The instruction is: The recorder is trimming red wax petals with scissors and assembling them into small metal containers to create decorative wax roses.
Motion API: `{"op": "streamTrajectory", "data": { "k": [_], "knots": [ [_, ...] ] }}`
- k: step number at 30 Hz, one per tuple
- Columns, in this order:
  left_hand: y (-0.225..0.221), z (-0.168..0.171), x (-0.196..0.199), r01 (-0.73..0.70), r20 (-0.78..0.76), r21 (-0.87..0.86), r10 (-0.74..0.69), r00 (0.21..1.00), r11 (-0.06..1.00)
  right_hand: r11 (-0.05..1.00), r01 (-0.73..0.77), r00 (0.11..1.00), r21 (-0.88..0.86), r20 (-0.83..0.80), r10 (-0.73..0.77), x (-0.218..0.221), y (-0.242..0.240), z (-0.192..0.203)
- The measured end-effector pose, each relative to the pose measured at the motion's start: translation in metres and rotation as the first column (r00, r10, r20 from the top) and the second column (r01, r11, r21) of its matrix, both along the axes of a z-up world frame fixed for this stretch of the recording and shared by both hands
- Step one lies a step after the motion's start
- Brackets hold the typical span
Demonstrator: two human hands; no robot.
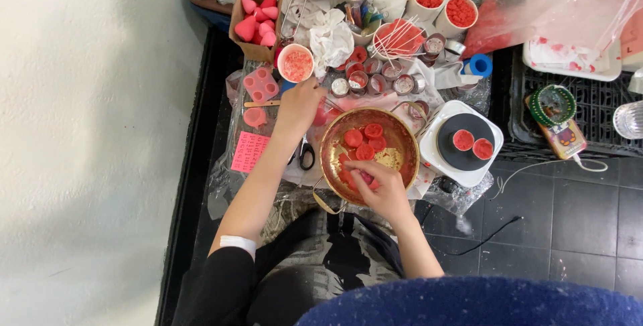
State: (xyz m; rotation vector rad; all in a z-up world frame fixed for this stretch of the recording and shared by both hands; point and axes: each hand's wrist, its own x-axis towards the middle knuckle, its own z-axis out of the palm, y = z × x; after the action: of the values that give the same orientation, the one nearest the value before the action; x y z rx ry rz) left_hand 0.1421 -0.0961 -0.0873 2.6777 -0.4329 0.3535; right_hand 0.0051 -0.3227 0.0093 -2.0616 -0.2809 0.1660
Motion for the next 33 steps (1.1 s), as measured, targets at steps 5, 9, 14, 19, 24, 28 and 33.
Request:
{"op": "streamTrajectory", "data": {
  "k": [5,9,14,19,24,28,33],
  "knots": [
    [-0.005,-0.026,0.015,0.022,0.061,0.099,-0.029,0.998,0.995,0.997,0.077,0.997,-0.022,-0.028,-0.077,-0.002,-0.010,-0.014],
    [-0.004,-0.028,0.020,0.082,0.081,0.200,-0.100,0.992,0.976,0.996,0.085,0.996,0.008,-0.022,-0.085,-0.002,-0.012,-0.013],
    [-0.002,-0.024,0.013,0.058,0.126,0.177,-0.081,0.989,0.982,0.996,0.091,0.994,0.006,-0.057,-0.091,-0.002,-0.010,-0.012],
    [0.001,-0.028,0.010,0.004,0.007,0.200,-0.006,1.000,0.980,0.996,0.094,0.993,0.006,-0.068,-0.093,-0.003,-0.011,-0.013],
    [0.015,0.007,-0.003,0.020,-0.076,0.076,-0.014,0.997,0.997,0.988,0.130,0.982,0.079,-0.145,-0.117,-0.002,-0.014,-0.016],
    [0.028,0.055,-0.024,-0.061,-0.040,-0.041,0.059,0.997,0.997,0.985,0.151,0.972,0.081,-0.195,-0.133,0.000,-0.019,-0.030],
    [0.029,0.107,-0.064,-0.116,0.090,-0.286,0.147,0.985,0.951,0.950,0.023,0.965,0.312,-0.255,0.061,0.005,-0.024,-0.058]
  ]
}}
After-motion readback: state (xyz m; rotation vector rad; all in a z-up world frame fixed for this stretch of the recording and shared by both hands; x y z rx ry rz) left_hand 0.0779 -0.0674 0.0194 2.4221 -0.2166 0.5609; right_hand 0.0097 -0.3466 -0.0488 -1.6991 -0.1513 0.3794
